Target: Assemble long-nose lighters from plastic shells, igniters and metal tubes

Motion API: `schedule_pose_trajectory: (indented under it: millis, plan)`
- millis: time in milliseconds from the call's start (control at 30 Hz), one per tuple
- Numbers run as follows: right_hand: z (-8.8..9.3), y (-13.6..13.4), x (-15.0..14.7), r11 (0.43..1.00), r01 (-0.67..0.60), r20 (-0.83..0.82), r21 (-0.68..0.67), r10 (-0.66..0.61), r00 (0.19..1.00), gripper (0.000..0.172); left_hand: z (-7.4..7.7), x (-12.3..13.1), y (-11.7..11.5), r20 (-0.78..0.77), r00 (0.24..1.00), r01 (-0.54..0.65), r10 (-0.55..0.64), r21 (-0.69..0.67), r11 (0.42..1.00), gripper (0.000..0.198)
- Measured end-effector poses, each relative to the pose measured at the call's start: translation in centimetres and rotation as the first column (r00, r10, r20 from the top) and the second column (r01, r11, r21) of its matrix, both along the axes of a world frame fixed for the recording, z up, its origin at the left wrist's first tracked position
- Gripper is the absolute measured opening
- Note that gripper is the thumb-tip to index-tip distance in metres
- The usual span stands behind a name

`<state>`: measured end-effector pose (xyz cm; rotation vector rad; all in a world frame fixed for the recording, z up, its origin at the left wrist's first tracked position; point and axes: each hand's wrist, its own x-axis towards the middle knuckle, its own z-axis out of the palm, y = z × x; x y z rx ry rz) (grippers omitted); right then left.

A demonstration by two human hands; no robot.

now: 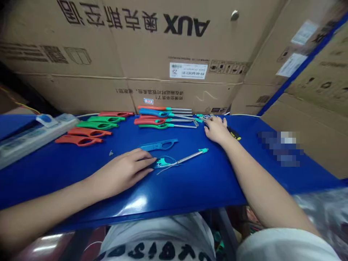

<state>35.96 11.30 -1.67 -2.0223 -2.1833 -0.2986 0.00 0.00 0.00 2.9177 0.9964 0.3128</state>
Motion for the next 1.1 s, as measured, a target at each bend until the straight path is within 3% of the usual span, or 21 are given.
schedule_pose_trajectory:
  millis: [200,667,933,1033,1100]
  plan:
    - [0.0,0.8,0.5,0.998,0.047,-0.033,0.038,-0.046,0.998,0.036,-0.3,0.1,0.2,0.051,0.999,0.003,-0.003,-0.008,1.000,0.033]
    - [-0.6,0.6,0.3,0.999,0.016,-0.058,0.033,-0.014,0.998,0.031,-0.6,-0.1,0.6,0.093,0.996,0.015,-0.012,-0.026,1.000,0.032]
    - [0.5,0.6,0.2,0.983,-0.026,-0.227,0.181,0.068,0.972,0.030,-0.6,-0.2,0.9,0.214,0.977,0.012,0.021,-0.152,0.988,0.033]
    - [1.3,-0.2,-1.3,0.959,-0.079,-0.358,0.273,0.177,0.917,0.030,-0.6,0.2,1.1,0.377,0.918,-0.024,0.122,-0.255,0.967,0.036]
    - [1.7,-1.4,-3.2,0.929,-0.179,-0.597,0.325,0.348,0.723,0.023,-0.7,0.7,1.1,0.491,0.845,-0.040,0.212,-0.337,0.941,0.036]
